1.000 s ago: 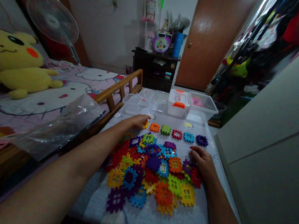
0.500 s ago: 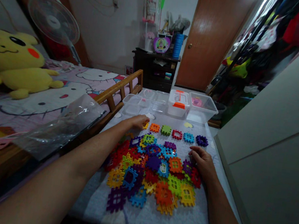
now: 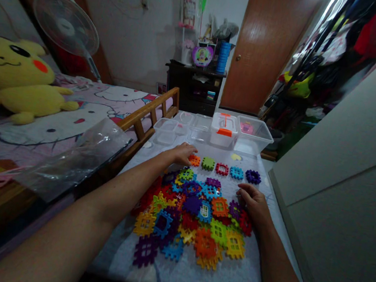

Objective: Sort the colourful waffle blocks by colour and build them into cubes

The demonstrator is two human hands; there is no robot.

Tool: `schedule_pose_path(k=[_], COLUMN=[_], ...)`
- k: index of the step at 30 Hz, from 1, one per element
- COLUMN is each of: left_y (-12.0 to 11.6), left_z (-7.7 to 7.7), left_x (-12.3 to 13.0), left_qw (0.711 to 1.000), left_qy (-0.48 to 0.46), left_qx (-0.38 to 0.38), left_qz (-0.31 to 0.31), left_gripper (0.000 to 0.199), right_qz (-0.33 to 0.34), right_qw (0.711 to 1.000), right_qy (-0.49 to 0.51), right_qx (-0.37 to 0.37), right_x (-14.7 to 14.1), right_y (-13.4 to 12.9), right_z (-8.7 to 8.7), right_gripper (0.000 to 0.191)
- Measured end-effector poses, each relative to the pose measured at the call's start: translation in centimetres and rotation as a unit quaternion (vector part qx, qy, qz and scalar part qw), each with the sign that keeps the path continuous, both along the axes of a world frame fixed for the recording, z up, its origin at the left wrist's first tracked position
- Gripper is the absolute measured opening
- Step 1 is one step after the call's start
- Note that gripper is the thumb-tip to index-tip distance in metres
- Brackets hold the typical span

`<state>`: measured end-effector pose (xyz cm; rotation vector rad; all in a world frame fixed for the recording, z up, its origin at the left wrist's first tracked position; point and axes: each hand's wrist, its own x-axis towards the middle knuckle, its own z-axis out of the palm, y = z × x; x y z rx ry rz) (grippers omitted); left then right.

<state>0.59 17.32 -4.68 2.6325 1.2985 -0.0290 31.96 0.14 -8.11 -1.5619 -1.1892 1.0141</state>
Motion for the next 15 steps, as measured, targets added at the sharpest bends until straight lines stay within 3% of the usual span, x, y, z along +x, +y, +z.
schedule_pose_path(k=[6, 15], left_y=[0.2, 0.3], left_z=[-0.2, -0.4], left_x=[1.5, 1.6], left_qw=[1.000, 0.999], left_qy=[-0.003, -0.034], left_qx=[-0.001, -0.004], left_qz=[0.003, 0.025], left_gripper=[0.051, 0.048], right_qz=[0.001, 0.000], right_qw=[1.000, 1.000], right_qy=[0.020, 0.006], right_qx=[0.001, -0.003], right_x=[0.0, 0.2], right_y=[0.1, 0.2], right_z=[-0.2, -0.2], right_gripper=[0.041, 0.041])
